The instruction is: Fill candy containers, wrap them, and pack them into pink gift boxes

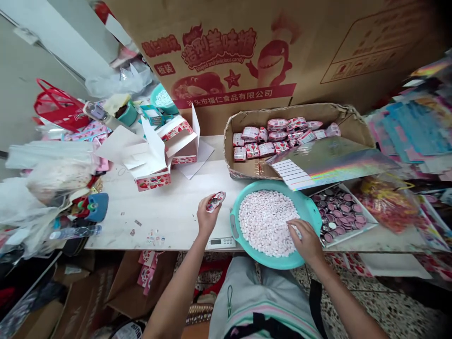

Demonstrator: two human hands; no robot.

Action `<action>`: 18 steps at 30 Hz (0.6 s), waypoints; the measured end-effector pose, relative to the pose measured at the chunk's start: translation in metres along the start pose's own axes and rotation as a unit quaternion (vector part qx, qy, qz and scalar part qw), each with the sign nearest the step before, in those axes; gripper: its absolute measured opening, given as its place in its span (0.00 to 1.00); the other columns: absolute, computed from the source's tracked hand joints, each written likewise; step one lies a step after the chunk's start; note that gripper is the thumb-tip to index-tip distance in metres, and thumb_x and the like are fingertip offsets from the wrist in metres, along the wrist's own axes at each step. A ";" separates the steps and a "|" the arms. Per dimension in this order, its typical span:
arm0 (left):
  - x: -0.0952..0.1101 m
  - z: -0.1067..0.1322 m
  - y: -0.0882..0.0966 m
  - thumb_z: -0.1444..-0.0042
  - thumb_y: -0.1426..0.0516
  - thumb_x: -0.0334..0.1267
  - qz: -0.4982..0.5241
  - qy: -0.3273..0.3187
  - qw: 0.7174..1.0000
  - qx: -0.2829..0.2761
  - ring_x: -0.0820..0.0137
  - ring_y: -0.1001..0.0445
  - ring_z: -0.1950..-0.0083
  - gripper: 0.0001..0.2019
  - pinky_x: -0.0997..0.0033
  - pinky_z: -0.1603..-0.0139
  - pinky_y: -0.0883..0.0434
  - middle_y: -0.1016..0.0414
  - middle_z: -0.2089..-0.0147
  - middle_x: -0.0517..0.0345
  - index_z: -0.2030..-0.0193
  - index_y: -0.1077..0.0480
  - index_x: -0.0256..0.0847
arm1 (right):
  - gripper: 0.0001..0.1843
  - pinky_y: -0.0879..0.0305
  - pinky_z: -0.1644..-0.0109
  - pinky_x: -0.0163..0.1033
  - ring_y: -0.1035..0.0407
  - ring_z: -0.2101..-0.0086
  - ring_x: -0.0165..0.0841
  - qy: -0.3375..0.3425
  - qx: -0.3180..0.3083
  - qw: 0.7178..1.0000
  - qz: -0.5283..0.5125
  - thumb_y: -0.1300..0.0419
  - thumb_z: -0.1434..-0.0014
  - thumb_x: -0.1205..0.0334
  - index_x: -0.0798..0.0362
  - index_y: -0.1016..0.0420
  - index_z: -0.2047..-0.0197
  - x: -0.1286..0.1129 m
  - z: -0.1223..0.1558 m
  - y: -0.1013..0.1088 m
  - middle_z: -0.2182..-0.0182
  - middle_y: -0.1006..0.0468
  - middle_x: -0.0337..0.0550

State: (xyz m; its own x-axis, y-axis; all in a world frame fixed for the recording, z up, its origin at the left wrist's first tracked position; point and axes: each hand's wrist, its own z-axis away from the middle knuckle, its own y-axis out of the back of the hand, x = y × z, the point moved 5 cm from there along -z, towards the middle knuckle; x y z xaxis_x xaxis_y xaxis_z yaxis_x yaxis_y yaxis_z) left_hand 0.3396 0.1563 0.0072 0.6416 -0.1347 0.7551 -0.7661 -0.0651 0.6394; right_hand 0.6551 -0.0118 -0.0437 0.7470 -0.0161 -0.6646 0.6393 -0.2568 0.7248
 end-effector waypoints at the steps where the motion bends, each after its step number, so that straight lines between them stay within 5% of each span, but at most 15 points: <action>1: -0.003 0.008 0.001 0.50 0.40 0.38 0.000 0.017 1.000 0.002 0.65 0.29 0.51 0.18 0.63 0.49 0.31 0.27 0.52 0.53 0.51 0.31 0.44 | 0.09 0.36 0.50 0.46 0.32 0.57 0.38 -0.008 -0.001 1.000 0.003 0.49 0.39 0.61 0.51 0.30 0.57 0.000 0.004 0.000 0.61 0.25 0.47; 8: -0.049 0.089 0.009 0.48 0.41 0.38 -0.041 0.099 0.994 -0.012 0.64 0.29 0.51 0.15 0.62 0.49 0.31 0.27 0.53 0.53 0.52 0.31 0.43 | 0.10 0.36 0.51 0.47 0.31 0.59 0.39 -0.048 -0.024 0.998 0.025 0.48 0.39 0.59 0.51 0.30 0.58 0.018 0.030 0.001 0.62 0.24 0.47; 13: -0.069 0.086 -0.005 0.47 0.43 0.36 -0.031 0.096 0.993 -0.056 0.64 0.29 0.51 0.15 0.61 0.48 0.32 0.28 0.53 0.52 0.51 0.32 0.42 | 0.09 0.36 0.52 0.46 0.31 0.59 0.39 -0.050 -0.034 0.998 0.035 0.49 0.39 0.59 0.51 0.29 0.59 0.011 0.023 0.001 0.62 0.24 0.47; 18: -0.075 0.091 0.009 0.55 0.36 0.40 -0.064 0.091 0.991 -0.073 0.59 0.36 0.41 0.37 0.55 0.40 0.38 0.35 0.43 0.48 0.38 0.46 0.44 | 0.10 0.36 0.53 0.45 0.31 0.59 0.39 -0.038 -0.061 0.997 0.029 0.49 0.39 0.59 0.51 0.29 0.59 0.003 0.021 -0.003 0.62 0.24 0.47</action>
State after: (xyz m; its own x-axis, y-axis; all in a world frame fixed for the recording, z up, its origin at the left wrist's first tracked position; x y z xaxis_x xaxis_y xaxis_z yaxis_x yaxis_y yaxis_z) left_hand 0.2809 0.0759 -0.0570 0.7392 0.0470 0.6719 -0.6733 0.0756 0.7355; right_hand 0.6516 -0.0315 -0.0514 0.7705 -0.1016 -0.6293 0.6160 -0.1349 0.7761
